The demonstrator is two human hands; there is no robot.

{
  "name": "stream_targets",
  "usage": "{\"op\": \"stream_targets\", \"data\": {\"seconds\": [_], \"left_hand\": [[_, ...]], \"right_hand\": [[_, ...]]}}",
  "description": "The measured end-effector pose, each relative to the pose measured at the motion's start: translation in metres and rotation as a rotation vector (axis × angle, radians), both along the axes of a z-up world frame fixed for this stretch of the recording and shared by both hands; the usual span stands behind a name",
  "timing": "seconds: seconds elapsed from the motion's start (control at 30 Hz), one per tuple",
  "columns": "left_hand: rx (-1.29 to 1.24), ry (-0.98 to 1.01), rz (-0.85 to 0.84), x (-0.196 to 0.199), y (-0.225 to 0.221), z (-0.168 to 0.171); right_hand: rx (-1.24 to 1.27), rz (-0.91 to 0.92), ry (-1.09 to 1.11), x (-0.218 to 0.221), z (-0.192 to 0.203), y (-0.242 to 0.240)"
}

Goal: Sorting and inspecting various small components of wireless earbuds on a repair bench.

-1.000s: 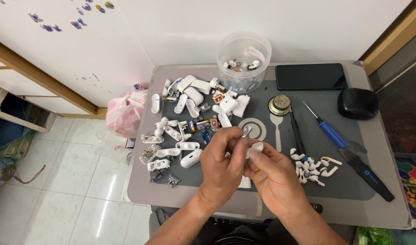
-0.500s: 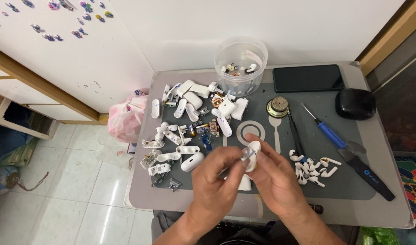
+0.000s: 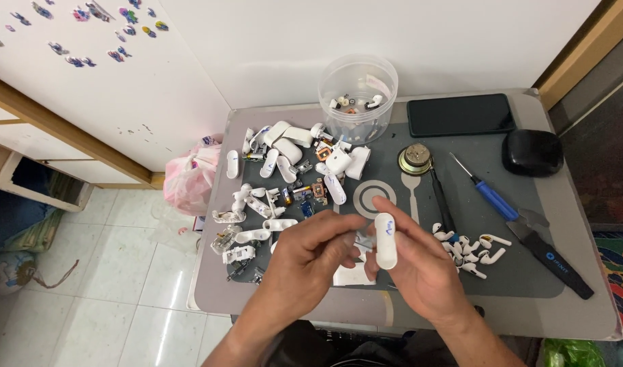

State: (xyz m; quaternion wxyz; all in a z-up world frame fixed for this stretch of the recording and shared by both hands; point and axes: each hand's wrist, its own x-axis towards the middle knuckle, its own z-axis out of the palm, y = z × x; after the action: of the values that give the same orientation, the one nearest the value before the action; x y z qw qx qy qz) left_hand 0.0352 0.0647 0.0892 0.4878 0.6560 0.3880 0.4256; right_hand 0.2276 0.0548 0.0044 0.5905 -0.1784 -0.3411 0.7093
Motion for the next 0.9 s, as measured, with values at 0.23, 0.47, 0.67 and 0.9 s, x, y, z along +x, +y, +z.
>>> {"op": "stream_targets", "data": {"seconds": [0.23, 0.47, 0.67, 0.9], "left_hand": [[-0.112, 0.25, -0.217, 0.0, 0.021, 0.038], [-0.264, 0.516, -0.4, -0.004, 0.062, 0.045], [-0.138, 0.79, -0.504, 0.004, 0.078, 0.046], [-0.091, 0.699, -0.301, 0.015, 0.072, 0.036]], "right_hand": [[0.038, 0.044, -0.079, -0.004, -0.004, -0.004], [0.163, -0.003, -0.524, -0.005, 0.003, -0.005], [0.185, 0.006, -0.489, -0.008, 0.004, 0.002], [-0.119, -0.068, -0.248, -0.005, -0.015, 0.006]]}}
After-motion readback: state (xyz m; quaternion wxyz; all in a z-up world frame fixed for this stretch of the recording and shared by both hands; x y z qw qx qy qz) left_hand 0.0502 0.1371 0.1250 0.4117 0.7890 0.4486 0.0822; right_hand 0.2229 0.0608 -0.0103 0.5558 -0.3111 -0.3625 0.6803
